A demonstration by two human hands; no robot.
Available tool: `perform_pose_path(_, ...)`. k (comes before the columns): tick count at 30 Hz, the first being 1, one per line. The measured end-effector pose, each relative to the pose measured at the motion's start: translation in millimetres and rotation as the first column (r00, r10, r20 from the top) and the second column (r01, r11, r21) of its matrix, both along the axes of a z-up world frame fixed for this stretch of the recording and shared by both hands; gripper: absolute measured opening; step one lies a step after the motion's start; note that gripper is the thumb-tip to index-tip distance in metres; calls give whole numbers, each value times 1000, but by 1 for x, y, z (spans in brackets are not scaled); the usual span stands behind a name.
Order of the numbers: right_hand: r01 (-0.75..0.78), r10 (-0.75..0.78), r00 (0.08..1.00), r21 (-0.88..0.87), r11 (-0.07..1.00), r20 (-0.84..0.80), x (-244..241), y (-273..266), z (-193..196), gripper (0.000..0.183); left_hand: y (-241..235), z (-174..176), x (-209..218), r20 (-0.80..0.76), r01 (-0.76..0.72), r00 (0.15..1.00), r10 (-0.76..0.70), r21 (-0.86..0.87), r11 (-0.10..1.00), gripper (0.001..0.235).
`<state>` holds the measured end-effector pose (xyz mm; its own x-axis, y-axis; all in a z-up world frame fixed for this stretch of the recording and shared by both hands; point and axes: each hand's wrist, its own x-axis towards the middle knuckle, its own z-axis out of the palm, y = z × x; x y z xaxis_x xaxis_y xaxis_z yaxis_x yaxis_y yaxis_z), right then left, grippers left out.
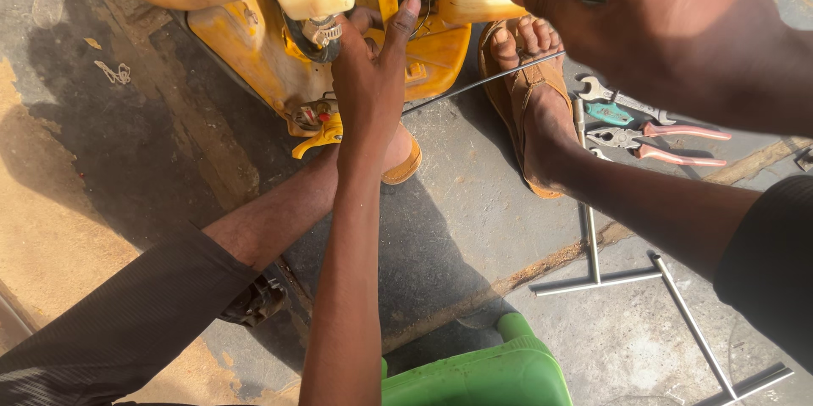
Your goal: The person uses a screwdriver to adjust components within the engine compartment of a yellow machine. They manipulate a hose and a yellow cap while working on the machinery, with various tools visible on the ground nearby.
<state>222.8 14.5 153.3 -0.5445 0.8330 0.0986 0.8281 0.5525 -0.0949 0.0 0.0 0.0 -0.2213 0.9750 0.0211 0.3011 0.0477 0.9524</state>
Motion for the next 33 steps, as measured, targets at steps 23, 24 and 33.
perform_pose_path(23, -37, 34, 989, -18, 999, -142, -18, -11, 14, 27, -2, 6, -12, -5, 18, 1000, -18, -121, 993, 55)
perform_pose_path(24, -58, 64, 988, 41, 997, -137, -18, -13, 15, 27, -3, 4, -12, 11, 25, 1000, -24, -94, 995, 56)
perform_pose_path(33, 34, -166, 930, -376, 926, -326, -30, -40, -144, 45, 3, 5, -18, 105, 8, 995, 3, -104, 995, 81)
